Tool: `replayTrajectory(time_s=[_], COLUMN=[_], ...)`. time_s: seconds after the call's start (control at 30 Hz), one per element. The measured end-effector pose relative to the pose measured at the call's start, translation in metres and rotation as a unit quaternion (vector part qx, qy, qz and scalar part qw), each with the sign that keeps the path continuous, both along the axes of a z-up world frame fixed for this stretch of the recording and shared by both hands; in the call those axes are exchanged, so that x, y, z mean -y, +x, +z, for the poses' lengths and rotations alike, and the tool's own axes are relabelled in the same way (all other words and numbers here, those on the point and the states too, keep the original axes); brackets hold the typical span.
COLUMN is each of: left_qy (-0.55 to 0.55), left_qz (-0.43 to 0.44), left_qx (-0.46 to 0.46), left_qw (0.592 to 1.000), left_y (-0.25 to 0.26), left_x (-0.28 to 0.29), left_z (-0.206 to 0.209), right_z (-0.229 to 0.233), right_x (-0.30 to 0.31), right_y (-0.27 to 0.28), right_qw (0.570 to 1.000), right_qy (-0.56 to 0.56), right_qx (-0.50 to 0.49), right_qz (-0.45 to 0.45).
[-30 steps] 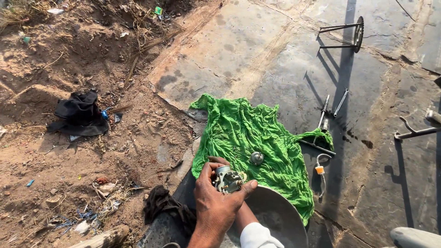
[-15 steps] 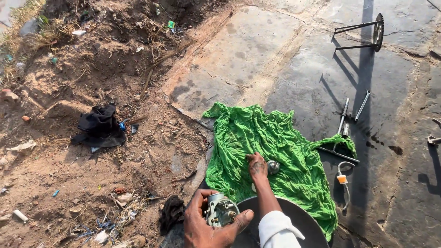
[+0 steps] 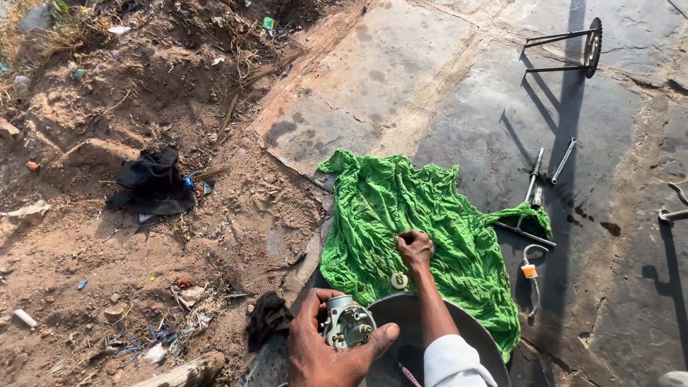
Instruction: Cleaning and reassembling a motorcycle carburetor.
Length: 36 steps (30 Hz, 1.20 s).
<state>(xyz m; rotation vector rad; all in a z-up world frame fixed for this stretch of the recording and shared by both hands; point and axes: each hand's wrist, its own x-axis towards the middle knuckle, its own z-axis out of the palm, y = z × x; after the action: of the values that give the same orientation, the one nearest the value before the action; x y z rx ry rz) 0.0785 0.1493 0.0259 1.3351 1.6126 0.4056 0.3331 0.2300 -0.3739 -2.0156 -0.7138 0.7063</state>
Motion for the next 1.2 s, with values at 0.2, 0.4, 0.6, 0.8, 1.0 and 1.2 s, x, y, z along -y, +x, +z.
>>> replayTrajectory(time_s=[0.2,0.4,0.6,0.8,1.0,1.2], left_qy=[0.004,0.035,0.027,-0.043,-0.082,0.222], left_qz=[0.015,0.019,-0.015,-0.024,-0.045,-0.158], left_qx=[0.100,0.129,0.196,0.330,0.364,0.271], left_qw=[0.995,0.991,0.980,0.943,0.927,0.923], left_y=[0.001,0.002,-0.001,-0.011,-0.018,-0.008], left_x=[0.010,0.023,0.029,0.030,0.044,0.059], left_z=[0.004,0.007,0.024,0.019,0.038,-0.001], right_z=[-0.012,-0.063,-0.092,0.012,0.191,0.343], right_x=[0.029,0.041,0.046,0.055,0.069,0.118], right_y=[0.027,0.036,0.015,-0.001,0.016,0.011], right_qw=[0.995,0.945,0.958,0.976,0.984,0.990], right_qy=[0.024,-0.068,-0.116,-0.072,0.010,0.062], right_qx=[0.010,0.167,0.146,0.122,0.088,-0.024], right_qz=[0.094,0.272,0.219,0.165,0.155,0.120])
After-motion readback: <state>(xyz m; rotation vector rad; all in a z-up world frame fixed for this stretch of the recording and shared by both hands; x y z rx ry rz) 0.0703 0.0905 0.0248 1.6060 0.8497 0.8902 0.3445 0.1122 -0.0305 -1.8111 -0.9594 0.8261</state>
